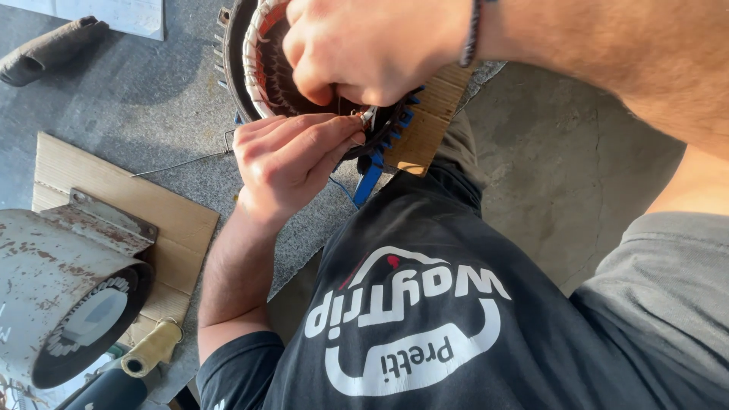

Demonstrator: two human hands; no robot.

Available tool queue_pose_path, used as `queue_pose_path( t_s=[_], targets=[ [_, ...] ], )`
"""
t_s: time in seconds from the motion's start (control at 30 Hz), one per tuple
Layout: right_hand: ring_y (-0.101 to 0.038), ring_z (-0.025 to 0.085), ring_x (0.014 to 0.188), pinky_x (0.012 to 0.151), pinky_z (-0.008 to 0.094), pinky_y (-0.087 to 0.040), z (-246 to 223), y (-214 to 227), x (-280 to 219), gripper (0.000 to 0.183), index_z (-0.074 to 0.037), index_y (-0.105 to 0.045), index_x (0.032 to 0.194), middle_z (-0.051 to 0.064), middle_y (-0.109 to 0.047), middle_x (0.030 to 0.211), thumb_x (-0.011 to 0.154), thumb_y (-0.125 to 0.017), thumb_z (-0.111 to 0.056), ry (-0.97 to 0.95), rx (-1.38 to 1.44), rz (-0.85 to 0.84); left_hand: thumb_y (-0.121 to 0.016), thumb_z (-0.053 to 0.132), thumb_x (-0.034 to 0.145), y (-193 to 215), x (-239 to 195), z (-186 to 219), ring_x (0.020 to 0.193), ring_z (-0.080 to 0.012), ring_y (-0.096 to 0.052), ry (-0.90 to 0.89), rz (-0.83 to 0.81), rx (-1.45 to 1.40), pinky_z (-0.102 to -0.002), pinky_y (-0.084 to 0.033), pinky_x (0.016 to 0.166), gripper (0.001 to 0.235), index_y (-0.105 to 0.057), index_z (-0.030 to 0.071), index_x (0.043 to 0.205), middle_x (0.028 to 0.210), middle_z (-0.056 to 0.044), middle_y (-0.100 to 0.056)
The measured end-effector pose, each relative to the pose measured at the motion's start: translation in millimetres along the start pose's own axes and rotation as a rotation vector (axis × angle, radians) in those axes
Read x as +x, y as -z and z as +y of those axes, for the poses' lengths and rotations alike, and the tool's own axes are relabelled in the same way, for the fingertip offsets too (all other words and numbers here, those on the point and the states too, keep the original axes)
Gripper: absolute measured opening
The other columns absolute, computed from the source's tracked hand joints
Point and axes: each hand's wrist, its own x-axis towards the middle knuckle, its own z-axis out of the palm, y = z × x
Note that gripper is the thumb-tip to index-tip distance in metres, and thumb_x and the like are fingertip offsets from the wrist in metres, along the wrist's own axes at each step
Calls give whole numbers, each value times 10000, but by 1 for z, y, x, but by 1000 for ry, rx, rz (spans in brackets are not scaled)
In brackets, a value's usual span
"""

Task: Rewiring the internal copper coils of an electric motor stator.

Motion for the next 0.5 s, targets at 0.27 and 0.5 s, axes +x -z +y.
queue_pose_path(
  t_s=[0.27, 0.5],
  targets=[
    [-674, 245, 866, 973, 488, -459, -20, 22, -23, 123, -143, -796, 857, 39, -737, 835, 801, -757, -245, -14, 195, 97, -828, 49, 984, 0, -2, -6, 884, -197, -781, -151, 3, -14, -294, -587, 730, 168, -734, 62, 1122, 1053, -54, -769],
    [-652, 264, 856, 858, 404, -478, -23, 22, -24, 141, -123, -759, 890, 39, -715, 885, 852, -774, -257, -68, 141, 106, -806, -15, 943, 5, -7, -1, 819, -188, -750, -15, 51, -25, -286, -573, 672, 242, -722, 23, 1167, 1023, -81, -753]
  ],
)
